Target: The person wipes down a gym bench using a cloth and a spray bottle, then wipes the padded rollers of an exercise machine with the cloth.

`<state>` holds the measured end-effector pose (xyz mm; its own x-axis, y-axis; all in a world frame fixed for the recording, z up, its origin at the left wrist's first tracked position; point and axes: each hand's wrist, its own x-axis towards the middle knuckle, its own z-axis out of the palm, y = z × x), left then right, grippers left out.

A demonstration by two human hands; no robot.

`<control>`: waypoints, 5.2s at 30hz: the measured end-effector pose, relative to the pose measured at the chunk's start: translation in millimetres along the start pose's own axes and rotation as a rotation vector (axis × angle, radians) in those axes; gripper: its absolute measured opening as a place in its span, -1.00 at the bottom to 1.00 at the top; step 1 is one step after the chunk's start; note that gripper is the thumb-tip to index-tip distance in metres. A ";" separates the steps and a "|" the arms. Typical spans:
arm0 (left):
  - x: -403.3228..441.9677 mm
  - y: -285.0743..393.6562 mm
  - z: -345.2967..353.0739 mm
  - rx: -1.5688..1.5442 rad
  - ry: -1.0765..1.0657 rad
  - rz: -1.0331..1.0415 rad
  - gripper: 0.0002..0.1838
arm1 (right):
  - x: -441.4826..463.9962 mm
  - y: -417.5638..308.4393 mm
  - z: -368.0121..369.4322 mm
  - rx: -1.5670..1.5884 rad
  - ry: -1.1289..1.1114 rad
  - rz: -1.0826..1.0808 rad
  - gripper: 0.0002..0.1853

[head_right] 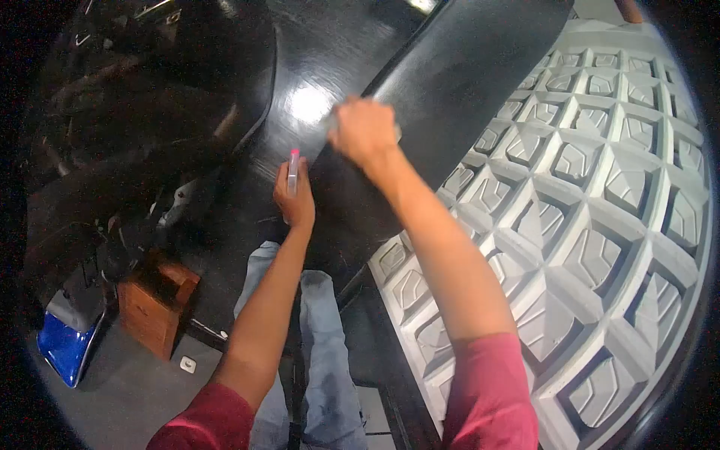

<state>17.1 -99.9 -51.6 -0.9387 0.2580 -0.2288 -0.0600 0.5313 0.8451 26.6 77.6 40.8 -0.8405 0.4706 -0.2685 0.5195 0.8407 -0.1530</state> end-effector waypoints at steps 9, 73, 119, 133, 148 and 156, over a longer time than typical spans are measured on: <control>-4.8 -12.5 -102.3 -0.187 -0.275 0.010 -0.73 | -11.6 -90.3 32.8 -0.177 -0.437 -0.093 -0.73; 36.3 110.5 32.9 0.452 -1.414 -0.147 -0.42 | -193.2 -64.0 114.7 0.391 0.665 0.888 -0.58; 40.2 106.3 42.4 0.421 -1.308 -0.395 -0.53 | -160.6 -144.9 212.5 1.850 1.221 1.883 -0.23; 40.4 107.7 39.5 0.352 -1.355 -0.348 -0.53 | -170.1 -111.1 160.9 2.230 1.351 1.877 -0.42; 49.1 151.2 -26.5 0.420 -1.354 0.121 -0.42 | -96.5 -182.4 197.3 3.328 1.030 1.150 -0.58; 81.8 150.7 -149.7 0.195 -1.086 0.089 -0.43 | -206.4 -126.4 167.1 2.628 0.941 1.358 -0.58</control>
<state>-119.6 -119.5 129.3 -0.1338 0.8217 -0.5539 0.1367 0.5689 0.8109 160.1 -170.6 -43.4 0.0224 0.4536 -0.8909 -0.7956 -0.5315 -0.2906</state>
